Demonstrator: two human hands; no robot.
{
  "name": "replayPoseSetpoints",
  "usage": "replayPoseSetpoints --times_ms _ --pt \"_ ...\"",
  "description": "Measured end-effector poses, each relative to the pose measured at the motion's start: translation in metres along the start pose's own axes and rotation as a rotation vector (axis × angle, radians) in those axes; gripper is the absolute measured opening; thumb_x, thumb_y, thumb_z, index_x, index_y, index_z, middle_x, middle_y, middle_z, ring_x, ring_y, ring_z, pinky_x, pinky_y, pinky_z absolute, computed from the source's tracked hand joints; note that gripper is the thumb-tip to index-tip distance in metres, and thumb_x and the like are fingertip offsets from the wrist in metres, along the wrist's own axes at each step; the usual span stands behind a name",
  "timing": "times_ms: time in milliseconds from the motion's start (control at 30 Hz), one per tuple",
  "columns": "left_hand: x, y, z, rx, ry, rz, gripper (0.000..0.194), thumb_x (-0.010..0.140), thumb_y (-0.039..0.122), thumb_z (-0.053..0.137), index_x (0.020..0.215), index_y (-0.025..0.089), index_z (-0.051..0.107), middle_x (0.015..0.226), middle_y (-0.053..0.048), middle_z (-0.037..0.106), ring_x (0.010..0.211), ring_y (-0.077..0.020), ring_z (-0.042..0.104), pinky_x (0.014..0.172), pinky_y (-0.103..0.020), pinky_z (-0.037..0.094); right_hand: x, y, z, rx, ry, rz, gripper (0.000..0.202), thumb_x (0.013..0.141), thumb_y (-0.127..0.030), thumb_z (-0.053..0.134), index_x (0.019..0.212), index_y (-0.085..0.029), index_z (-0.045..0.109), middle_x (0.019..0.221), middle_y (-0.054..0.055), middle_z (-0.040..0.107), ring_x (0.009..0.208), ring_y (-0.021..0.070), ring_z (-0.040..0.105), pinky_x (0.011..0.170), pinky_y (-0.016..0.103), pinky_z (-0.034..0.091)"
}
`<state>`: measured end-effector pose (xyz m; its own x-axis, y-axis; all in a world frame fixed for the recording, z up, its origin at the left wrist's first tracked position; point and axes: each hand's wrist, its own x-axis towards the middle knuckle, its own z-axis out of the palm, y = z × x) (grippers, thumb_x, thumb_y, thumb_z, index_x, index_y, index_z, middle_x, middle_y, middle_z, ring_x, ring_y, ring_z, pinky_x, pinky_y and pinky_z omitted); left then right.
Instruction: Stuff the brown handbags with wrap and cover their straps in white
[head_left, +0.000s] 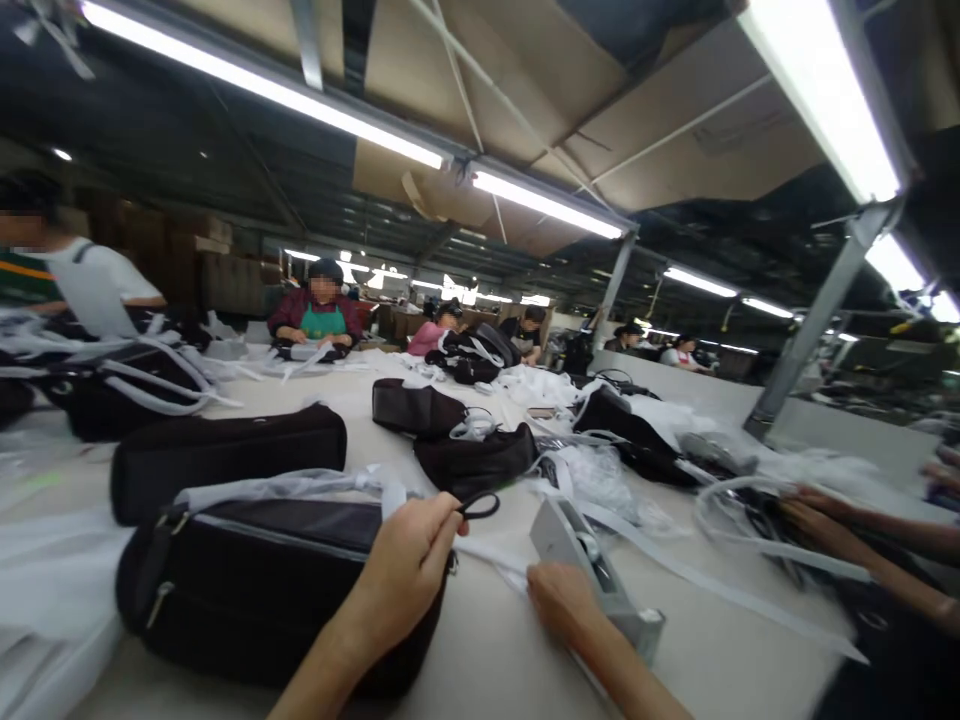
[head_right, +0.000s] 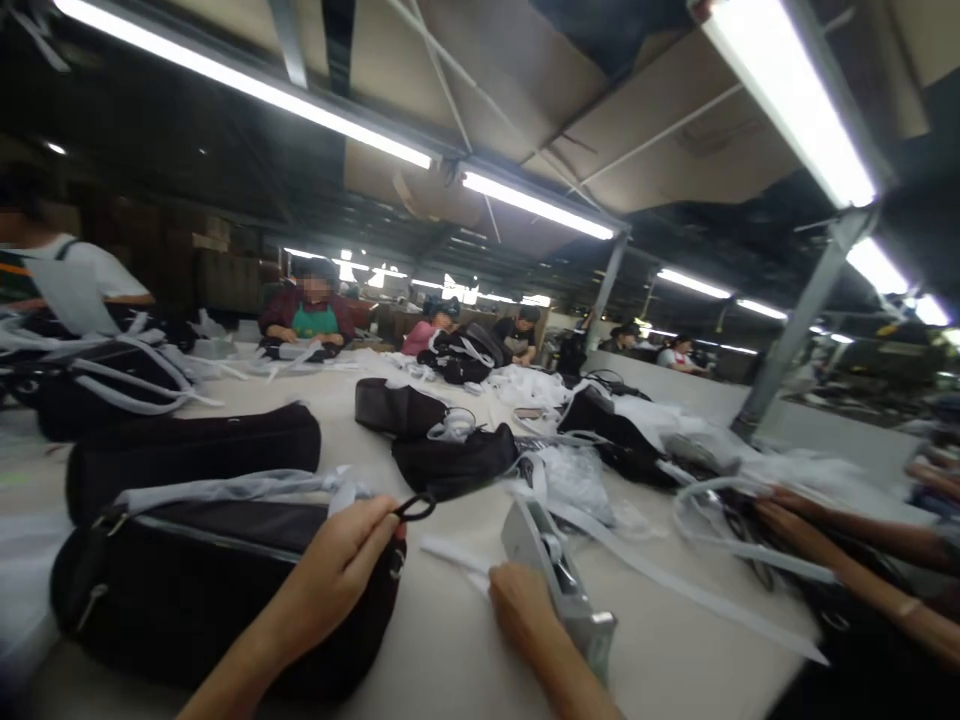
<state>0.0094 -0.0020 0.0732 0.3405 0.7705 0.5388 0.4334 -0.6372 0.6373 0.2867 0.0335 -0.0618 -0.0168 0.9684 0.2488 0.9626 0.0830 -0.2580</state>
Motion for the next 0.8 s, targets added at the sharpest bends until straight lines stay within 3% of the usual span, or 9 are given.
replayPoseSetpoints --times_ms 100,267,400,500,567,633,700,800 --pt "0.003 -0.001 -0.001 -0.006 -0.021 0.007 0.033 0.1 0.032 0.032 0.077 0.021 0.053 0.076 -0.004 0.063 0.075 -0.0207 0.058 0.068 -0.03 0.041 0.001 0.005 0.004 -0.035 -0.086 0.003 0.02 0.077 0.001 0.062 0.066 -0.016 0.064 0.067 0.001 0.062 0.066 0.0187 0.062 0.067 0.032 0.045" --pt "0.003 -0.001 0.0 -0.011 -0.038 -0.004 0.033 0.1 0.032 0.031 0.076 0.021 0.051 0.077 -0.004 0.063 0.075 -0.0214 0.057 0.068 -0.031 0.038 -0.004 -0.002 -0.004 0.042 -0.08 -0.034 0.021 0.074 -0.001 0.057 0.064 -0.019 0.06 0.074 0.006 0.064 0.072 0.0219 0.062 0.067 0.033 0.039" --pt "0.004 -0.002 0.0 -0.024 -0.054 -0.027 0.034 0.1 0.033 0.03 0.076 0.022 0.05 0.077 -0.004 0.061 0.077 -0.022 0.056 0.07 -0.032 0.037 -0.005 -0.004 -0.029 0.216 -0.032 -0.054 0.013 0.085 -0.017 0.051 0.073 -0.022 0.055 0.072 0.003 0.061 0.071 0.0217 0.06 0.068 0.033 0.042" --pt "0.002 -0.003 0.001 -0.025 -0.054 -0.047 0.034 0.1 0.033 0.03 0.075 0.022 0.05 0.078 -0.004 0.062 0.078 -0.0227 0.057 0.071 -0.032 0.036 -0.003 -0.013 -0.05 0.383 -0.026 -0.083 0.02 0.094 -0.034 0.042 0.079 -0.024 0.052 0.071 0.001 0.064 0.069 0.0209 0.062 0.065 0.031 0.047" --pt "0.001 -0.003 0.002 -0.025 -0.047 -0.067 0.035 0.101 0.034 0.029 0.077 0.022 0.051 0.079 -0.005 0.063 0.079 -0.0232 0.057 0.071 -0.032 0.036 -0.001 -0.027 -0.061 0.565 -0.006 -0.114 0.025 0.092 -0.043 0.05 0.078 -0.023 0.052 0.071 0.001 0.064 0.069 0.0205 0.064 0.063 0.03 0.049" --pt "0.0 -0.002 0.002 -0.031 -0.036 -0.089 0.035 0.101 0.034 0.029 0.08 0.022 0.054 0.081 -0.005 0.064 0.081 -0.0235 0.058 0.073 -0.032 0.037 0.004 -0.047 -0.071 0.839 0.065 -0.125 0.027 0.085 -0.047 0.064 0.082 -0.022 0.056 0.072 0.0 0.064 0.069 0.02 0.065 0.065 0.03 0.051" --pt "-0.001 -0.002 0.003 -0.049 -0.032 -0.109 0.035 0.1 0.034 0.029 0.082 0.021 0.056 0.081 -0.006 0.065 0.082 -0.0233 0.059 0.073 -0.031 0.037 0.013 -0.071 -0.082 1.094 0.213 -0.092 0.032 0.08 -0.047 0.074 0.091 -0.022 0.058 0.074 -0.001 0.064 0.066 0.0193 0.065 0.063 0.029 0.052" --pt "-0.001 -0.005 0.005 -0.104 -0.003 -0.128 0.036 0.101 0.034 0.029 0.08 0.02 0.056 0.079 -0.005 0.063 0.079 -0.0213 0.059 0.072 -0.029 0.037 0.03 -0.103 -0.097 1.195 0.481 -0.041 0.031 0.081 -0.051 0.072 0.092 -0.023 0.06 0.082 0.001 0.067 0.06 0.0175 0.064 0.056 0.027 0.052"
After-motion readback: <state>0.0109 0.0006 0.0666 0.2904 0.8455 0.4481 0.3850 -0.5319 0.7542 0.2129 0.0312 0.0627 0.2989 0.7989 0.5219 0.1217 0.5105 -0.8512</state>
